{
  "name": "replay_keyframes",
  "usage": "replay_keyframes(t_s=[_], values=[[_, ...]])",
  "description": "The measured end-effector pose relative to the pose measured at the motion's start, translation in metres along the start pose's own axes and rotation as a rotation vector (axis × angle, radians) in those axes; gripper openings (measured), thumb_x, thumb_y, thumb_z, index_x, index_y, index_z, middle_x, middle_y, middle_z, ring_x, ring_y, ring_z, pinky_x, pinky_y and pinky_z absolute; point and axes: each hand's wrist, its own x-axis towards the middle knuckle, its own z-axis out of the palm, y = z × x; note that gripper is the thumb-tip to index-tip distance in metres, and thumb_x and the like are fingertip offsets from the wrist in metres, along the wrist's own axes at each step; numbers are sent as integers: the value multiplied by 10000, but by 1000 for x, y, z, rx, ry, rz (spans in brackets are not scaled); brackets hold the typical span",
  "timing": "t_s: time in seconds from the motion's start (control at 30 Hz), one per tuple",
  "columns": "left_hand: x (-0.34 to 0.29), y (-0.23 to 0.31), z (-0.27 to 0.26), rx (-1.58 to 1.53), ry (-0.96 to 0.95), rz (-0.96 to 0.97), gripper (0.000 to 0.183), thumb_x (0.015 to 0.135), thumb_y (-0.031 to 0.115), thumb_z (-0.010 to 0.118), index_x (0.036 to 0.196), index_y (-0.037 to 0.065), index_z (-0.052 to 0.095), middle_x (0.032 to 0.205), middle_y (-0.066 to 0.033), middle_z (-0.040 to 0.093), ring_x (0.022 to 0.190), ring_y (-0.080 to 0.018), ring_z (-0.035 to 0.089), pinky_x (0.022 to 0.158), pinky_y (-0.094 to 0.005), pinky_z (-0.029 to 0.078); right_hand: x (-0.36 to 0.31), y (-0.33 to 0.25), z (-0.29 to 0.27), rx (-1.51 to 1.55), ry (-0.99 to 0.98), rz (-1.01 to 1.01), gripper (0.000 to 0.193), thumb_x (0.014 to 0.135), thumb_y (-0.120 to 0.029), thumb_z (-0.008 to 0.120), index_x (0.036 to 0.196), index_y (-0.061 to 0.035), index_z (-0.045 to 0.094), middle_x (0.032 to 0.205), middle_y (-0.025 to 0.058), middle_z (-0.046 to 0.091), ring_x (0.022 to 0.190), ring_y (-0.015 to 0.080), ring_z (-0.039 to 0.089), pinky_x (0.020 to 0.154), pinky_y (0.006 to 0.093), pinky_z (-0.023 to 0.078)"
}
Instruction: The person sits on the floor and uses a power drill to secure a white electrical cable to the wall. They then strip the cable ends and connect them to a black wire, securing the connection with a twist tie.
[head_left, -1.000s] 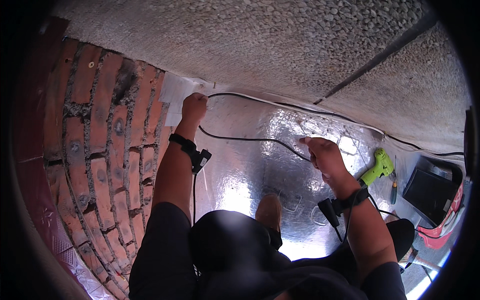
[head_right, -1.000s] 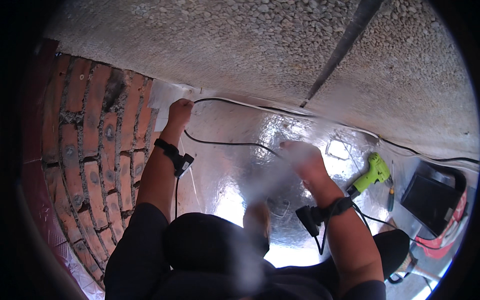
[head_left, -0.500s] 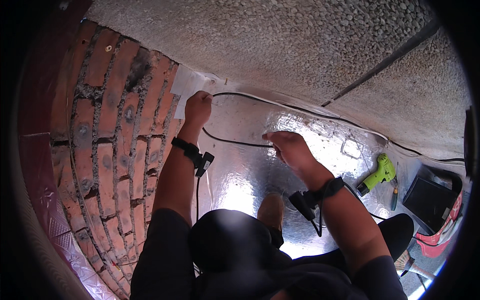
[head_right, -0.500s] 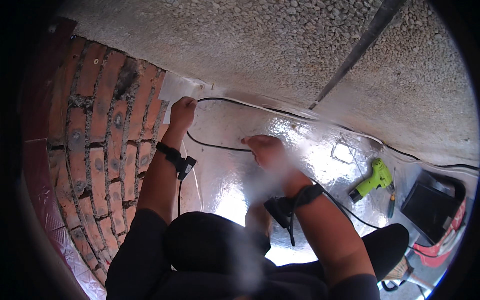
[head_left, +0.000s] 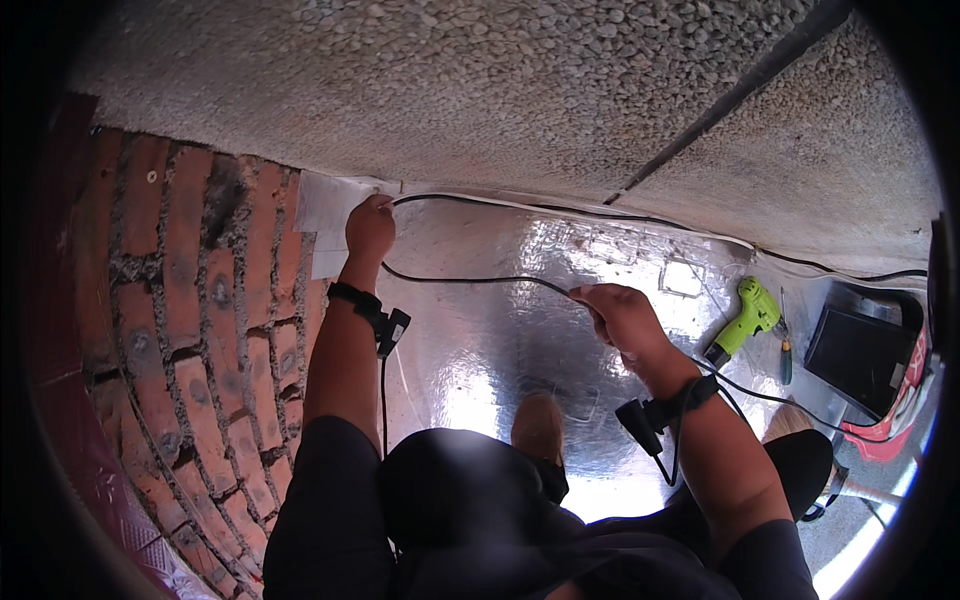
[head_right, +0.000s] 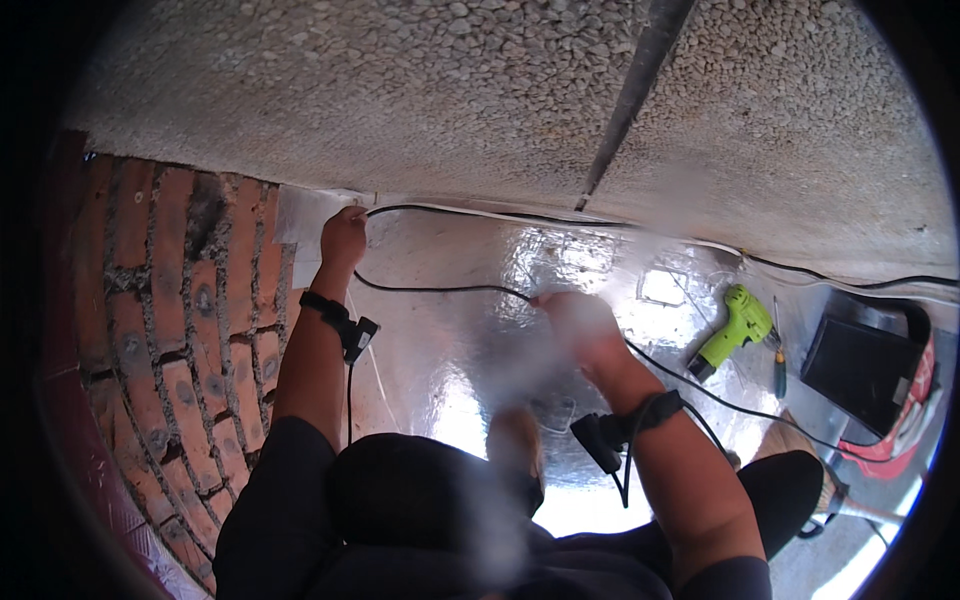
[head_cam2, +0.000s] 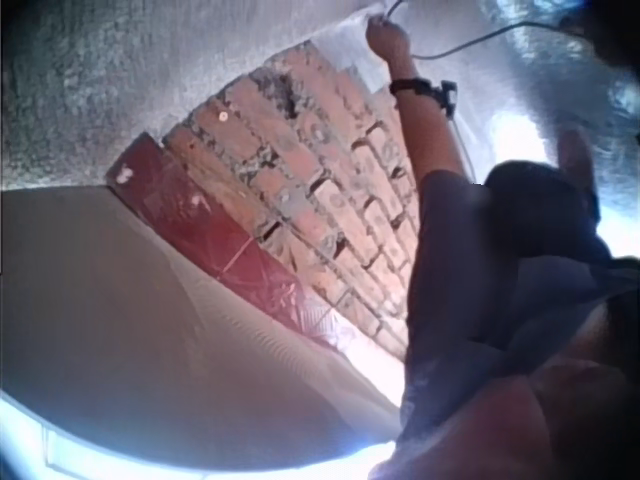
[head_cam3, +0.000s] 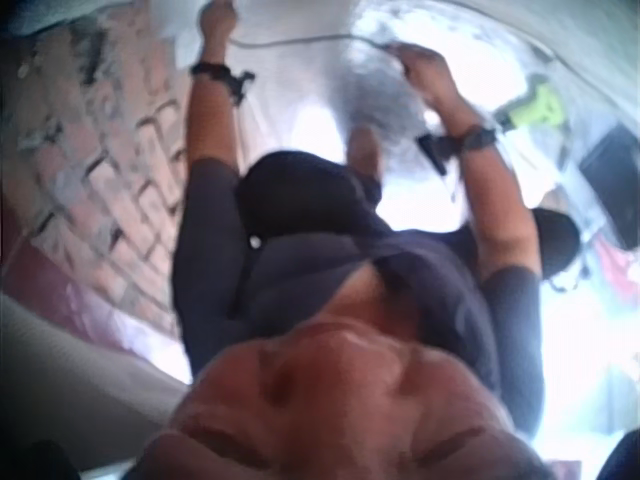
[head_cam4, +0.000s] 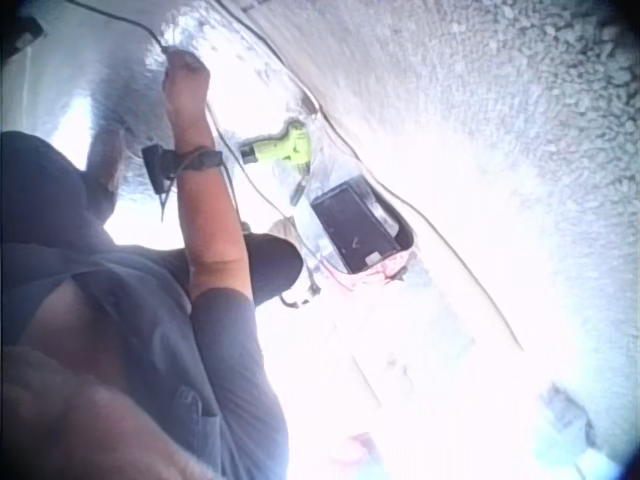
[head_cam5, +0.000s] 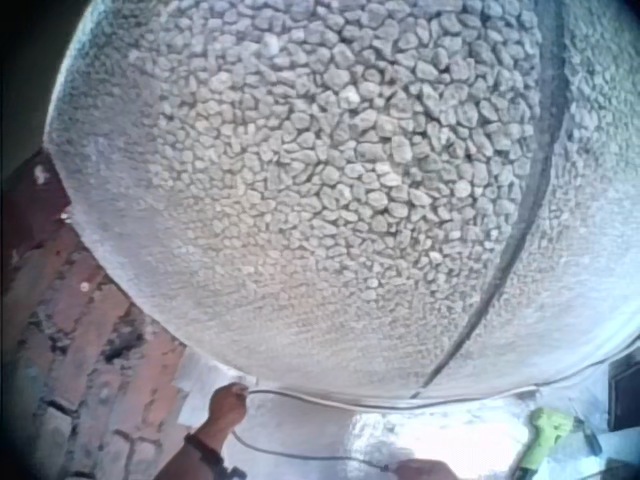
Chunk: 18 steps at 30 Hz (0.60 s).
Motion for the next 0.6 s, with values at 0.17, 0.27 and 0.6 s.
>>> replay_keyframes(t_s=[0.17, 0.27, 0.6], values=[[8, -3, 10, 8, -14, 26, 191, 879, 195, 533, 973, 106, 674, 894, -173, 678, 872, -364, 636, 756, -435, 497, -1, 11, -5, 110, 26, -6, 273, 935, -223, 558, 992, 19, 672, 615, -26, 443, 486, 66, 382, 430, 233, 280], [10, -3, 12, 14, -32, 27, 197, 880, 191, 529, 978, 106, 677, 899, -175, 678, 871, -363, 637, 753, -434, 499, 1, 15, -3, 130, 12, -17, 272, 935, -221, 558, 997, 21, 668, 616, -26, 444, 485, 65, 378, 430, 229, 278], [-12, 11, -12, -33, -25, -79, 210, 886, 177, 528, 1006, 94, 680, 898, -180, 674, 859, -359, 639, 754, -416, 499, 17, 5, 23, -74, -60, -170, 272, 929, -246, 563, 992, -11, 684, 626, -24, 454, 491, 75, 391, 441, 231, 300]])
